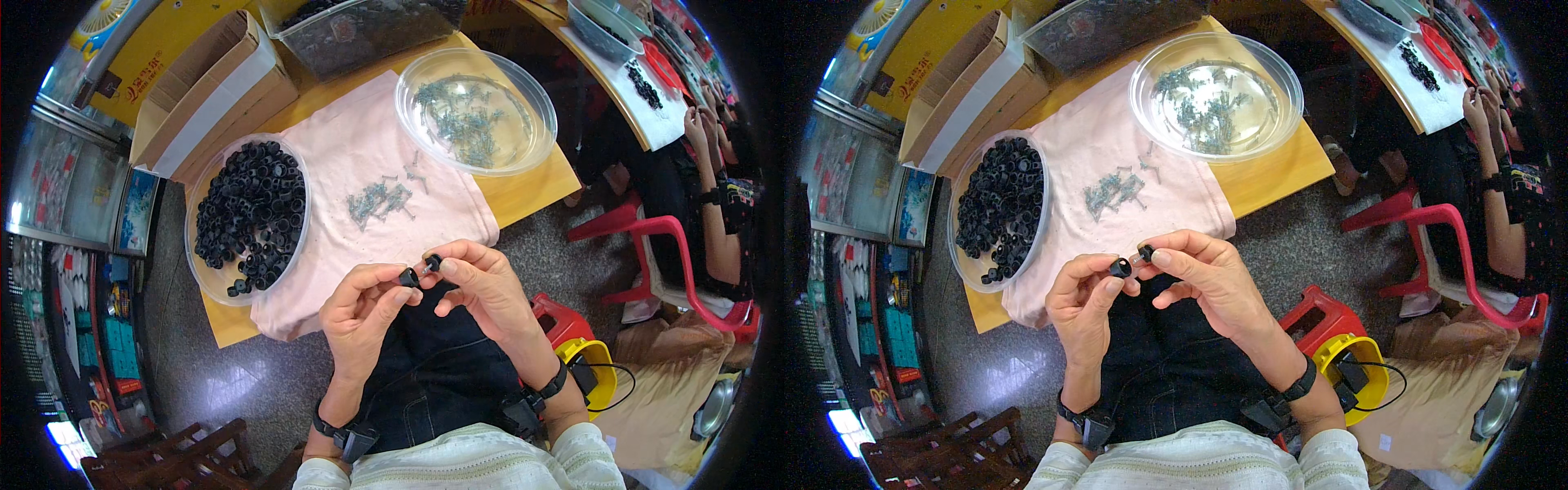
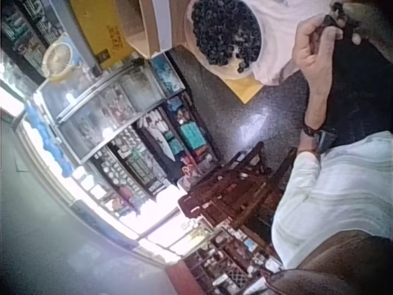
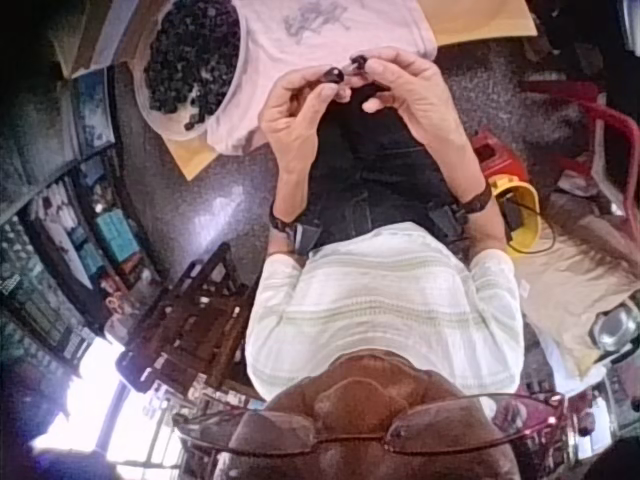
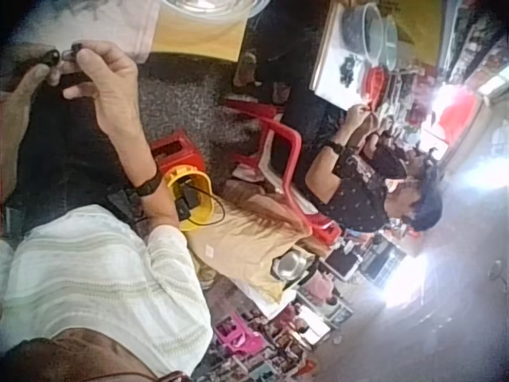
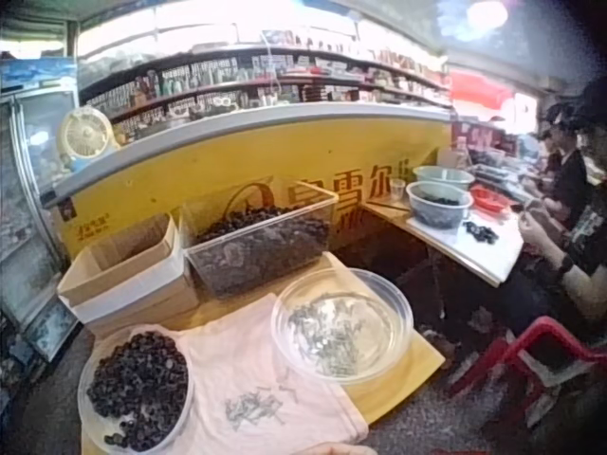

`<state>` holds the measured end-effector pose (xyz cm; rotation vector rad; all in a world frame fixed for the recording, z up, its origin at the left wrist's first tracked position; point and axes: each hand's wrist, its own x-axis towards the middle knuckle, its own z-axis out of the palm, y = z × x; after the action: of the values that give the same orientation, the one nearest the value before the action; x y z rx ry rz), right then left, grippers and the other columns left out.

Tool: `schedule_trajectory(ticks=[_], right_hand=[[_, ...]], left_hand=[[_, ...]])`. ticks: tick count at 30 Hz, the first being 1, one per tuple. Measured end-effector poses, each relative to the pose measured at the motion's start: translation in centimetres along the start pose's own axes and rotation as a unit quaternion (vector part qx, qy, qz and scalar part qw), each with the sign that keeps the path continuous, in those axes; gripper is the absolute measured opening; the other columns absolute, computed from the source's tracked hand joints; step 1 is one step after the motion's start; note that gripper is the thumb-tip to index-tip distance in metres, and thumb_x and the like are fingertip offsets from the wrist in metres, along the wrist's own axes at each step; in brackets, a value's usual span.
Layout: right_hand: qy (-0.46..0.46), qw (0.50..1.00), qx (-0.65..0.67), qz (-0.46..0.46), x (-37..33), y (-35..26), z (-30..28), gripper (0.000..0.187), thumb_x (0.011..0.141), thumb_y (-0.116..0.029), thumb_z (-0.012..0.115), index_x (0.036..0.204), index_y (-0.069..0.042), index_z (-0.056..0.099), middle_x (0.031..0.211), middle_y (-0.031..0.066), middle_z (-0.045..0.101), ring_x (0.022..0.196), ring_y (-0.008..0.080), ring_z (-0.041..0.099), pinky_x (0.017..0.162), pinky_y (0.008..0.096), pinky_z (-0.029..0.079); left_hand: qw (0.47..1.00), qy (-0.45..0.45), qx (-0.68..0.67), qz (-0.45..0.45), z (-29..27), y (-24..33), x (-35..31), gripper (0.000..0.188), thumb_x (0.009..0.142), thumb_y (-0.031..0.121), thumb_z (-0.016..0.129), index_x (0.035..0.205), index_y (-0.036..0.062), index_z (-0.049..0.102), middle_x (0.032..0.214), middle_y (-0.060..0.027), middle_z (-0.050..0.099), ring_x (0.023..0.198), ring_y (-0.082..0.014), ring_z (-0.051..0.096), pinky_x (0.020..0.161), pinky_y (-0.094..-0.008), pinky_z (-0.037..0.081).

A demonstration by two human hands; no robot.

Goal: Manually assembling small black plastic components by snapping two parts together repeatedly at a workstation.

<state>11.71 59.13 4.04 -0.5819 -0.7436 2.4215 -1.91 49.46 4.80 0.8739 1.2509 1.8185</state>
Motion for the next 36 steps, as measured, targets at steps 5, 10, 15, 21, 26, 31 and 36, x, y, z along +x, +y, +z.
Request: schedule_trajectory(ticks=[5, 10, 15, 21, 26, 31, 36], right_hand=[[0.014, 0.991, -0.117, -0.063, -0.6, -0.6, 1.2, 0.019, 0.088, -0.009, 0.06, 0.104, 0.001, 0.06, 0.091, 0.0094, 0.066, 0.082, 0.0126, 0.065, 0.06, 0.0229, 0.056], [0.033, 0.974, -0.202, -0.1, -1.3, -1.2, 3.0, 0.017, 0.086, -0.004, 0.061, 0.101, 0.003, 0.06, 0.091, 0.0103, 0.066, 0.081, 0.0124, 0.065, 0.059, 0.0228, 0.056], [0.031, 0.96, -0.246, -0.132, -1.4, -1.0, 3.5, 0.017, 0.085, -0.007, 0.063, 0.099, 0.003, 0.062, 0.085, 0.0068, 0.067, 0.075, 0.0086, 0.063, 0.058, 0.0197, 0.052], [0.038, 0.94, -0.3, -0.158, -1.3, -0.6, 3.5, 0.015, 0.084, -0.008, 0.065, 0.095, 0.003, 0.064, 0.079, 0.0054, 0.067, 0.066, 0.0051, 0.061, 0.054, 0.0182, 0.051], [0.036, 0.92, -0.344, -0.184, -1.2, -0.6, 3.4, 0.017, 0.082, -0.009, 0.067, 0.095, 0.002, 0.065, 0.077, 0.007, 0.067, 0.061, 0.006, 0.06, 0.051, 0.0192, 0.05], [0.041, 0.904, -0.37, -0.212, -1.2, -0.5, 3.3, 0.017, 0.081, -0.008, 0.068, 0.094, 0.002, 0.065, 0.076, 0.0088, 0.066, 0.059, 0.0085, 0.061, 0.051, 0.0207, 0.051], [0.045, 0.88, -0.407, -0.241, -1.4, -0.5, 3.2, 0.017, 0.079, -0.008, 0.069, 0.093, 0.001, 0.065, 0.079, 0.0092, 0.066, 0.063, 0.0093, 0.062, 0.052, 0.0219, 0.051]], left_hand=[[0.999, -0.002, -0.03, -0.011, -0.4, -0.2, -0.2, 0.02, 0.084, -0.004, 0.059, 0.104, -0.0048, 0.056, 0.093, -0.0131, 0.062, 0.078, -0.0177, 0.063, 0.07, -0.0278, 0.054], [0.995, -0.005, -0.093, -0.025, -0.9, -0.6, -0.4, 0.019, 0.085, -0.003, 0.058, 0.105, -0.0045, 0.055, 0.093, -0.0134, 0.062, 0.079, -0.0193, 0.063, 0.072, -0.0301, 0.054], [0.993, 0.027, -0.114, -0.019, -1.0, -0.9, -0.8, 0.02, 0.086, -0.002, 0.057, 0.105, -0.0043, 0.055, 0.092, -0.0136, 0.062, 0.078, -0.0197, 0.062, 0.07, -0.0322, 0.054], [0.992, 0.043, -0.114, -0.016, -1.3, -1.1, -1.2, 0.02, 0.085, -0.002, 0.059, 0.105, -0.004, 0.055, 0.094, -0.0128, 0.061, 0.078, -0.0188, 0.062, 0.069, -0.0302, 0.055], [0.994, 0.043, -0.098, -0.01, -1.2, -1.3, -1.1, 0.021, 0.084, -0.002, 0.06, 0.105, -0.0036, 0.055, 0.096, -0.0124, 0.061, 0.078, -0.0188, 0.063, 0.069, -0.0294, 0.055], [0.996, 0.042, -0.084, 0.003, -1.1, -1.3, -1.0, 0.021, 0.083, -0.003, 0.061, 0.104, -0.0039, 0.057, 0.099, -0.013, 0.06, 0.079, -0.0182, 0.063, 0.07, -0.0284, 0.055], [0.999, 0.024, -0.008, 0.047, -0.6, -0.9, -0.8, 0.019, 0.082, -0.005, 0.062, 0.101, -0.0051, 0.059, 0.099, -0.0127, 0.059, 0.082, -0.0167, 0.062, 0.071, -0.0262, 0.054]])
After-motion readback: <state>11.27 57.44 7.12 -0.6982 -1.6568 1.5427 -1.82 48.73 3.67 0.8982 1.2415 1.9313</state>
